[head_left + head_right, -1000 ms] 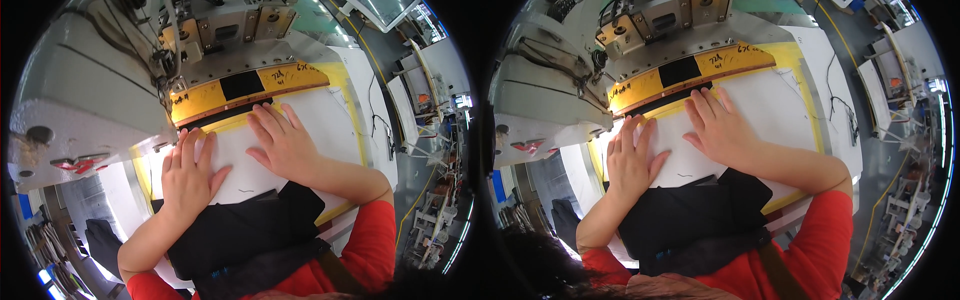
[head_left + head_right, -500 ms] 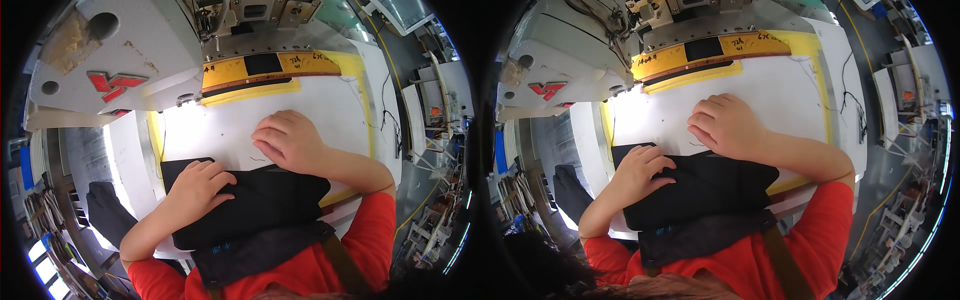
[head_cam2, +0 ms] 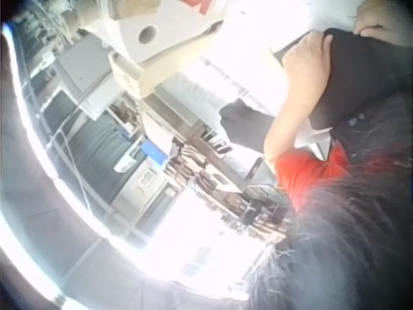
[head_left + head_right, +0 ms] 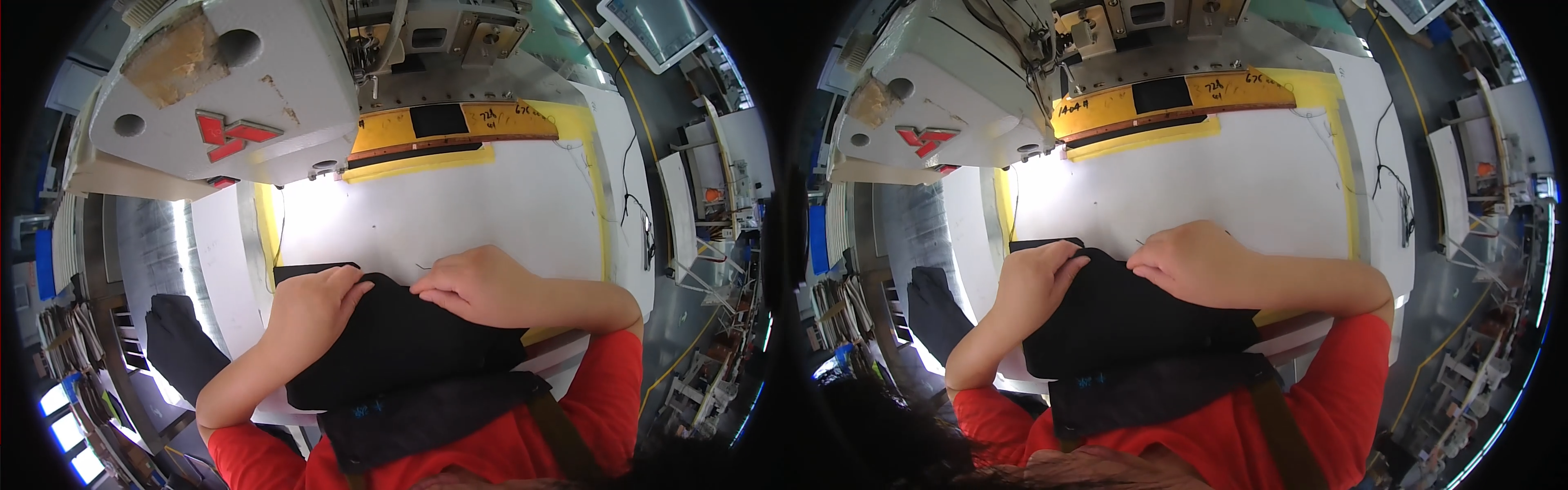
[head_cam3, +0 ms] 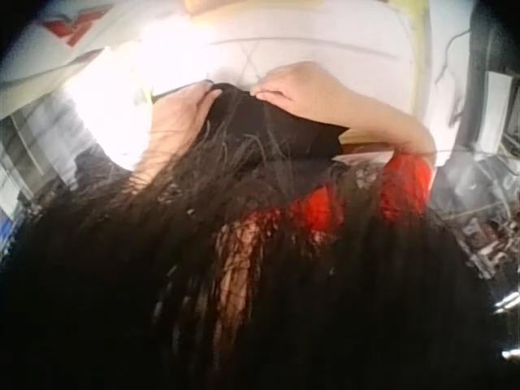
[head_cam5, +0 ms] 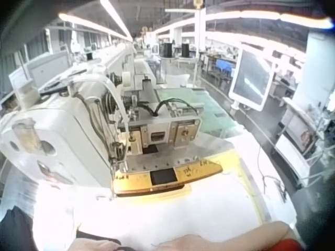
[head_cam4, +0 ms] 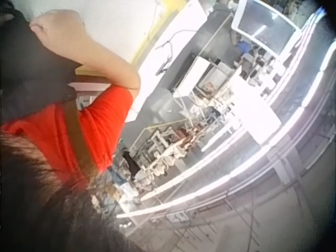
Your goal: The recorder is using an industrial sewing machine to sew together pieces of black material, likely for bags or accessories.
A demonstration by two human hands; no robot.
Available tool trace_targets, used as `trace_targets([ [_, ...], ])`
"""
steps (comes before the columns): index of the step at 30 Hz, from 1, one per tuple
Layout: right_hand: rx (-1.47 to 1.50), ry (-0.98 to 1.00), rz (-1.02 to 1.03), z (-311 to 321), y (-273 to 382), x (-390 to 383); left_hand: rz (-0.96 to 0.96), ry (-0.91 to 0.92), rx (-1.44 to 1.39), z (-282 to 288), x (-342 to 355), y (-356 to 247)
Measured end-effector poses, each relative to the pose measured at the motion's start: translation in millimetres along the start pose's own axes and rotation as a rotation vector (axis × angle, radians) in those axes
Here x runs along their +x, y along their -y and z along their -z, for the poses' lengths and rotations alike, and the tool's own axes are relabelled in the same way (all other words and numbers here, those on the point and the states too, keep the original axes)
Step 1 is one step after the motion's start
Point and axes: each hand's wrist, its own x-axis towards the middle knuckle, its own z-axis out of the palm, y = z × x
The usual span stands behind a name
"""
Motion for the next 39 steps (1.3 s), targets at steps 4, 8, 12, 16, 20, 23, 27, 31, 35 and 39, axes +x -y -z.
trace_targets([
  [4,-0.011,0.024,-0.06,5,14,3,-0.251,-0.109,0.211,6,-9,-2],
  [8,0.026,-0.31,0.33,-3,18,12,-0.401,-0.215,0.036,27,-15,-11],
  [12,0.139,-0.063,0.063,16,33,5,-0.249,-0.176,-0.394,36,-8,-9],
  [16,0.251,-0.046,-0.022,56,26,14,0.218,0.0,-0.839,42,6,-13],
  [20,-0.025,-0.188,-0.084,53,-26,50,-0.077,-0.418,-0.05,5,43,3],
  [23,-0.197,-0.252,-0.183,49,-38,71,-0.248,-0.364,-0.015,-1,49,-4],
  [27,-0.318,-0.377,-0.07,43,-47,97,-0.195,-0.285,0.133,-20,56,3],
  [31,-0.357,-0.363,-0.165,39,-47,110,-0.14,-0.243,0.295,-29,56,16],
  [35,-0.414,-0.452,-0.113,36,-49,115,-0.124,-0.241,0.329,-32,58,18],
  [39,-0.432,-0.444,-0.1,36,-46,117,-0.094,-0.227,0.296,-32,58,19],
])
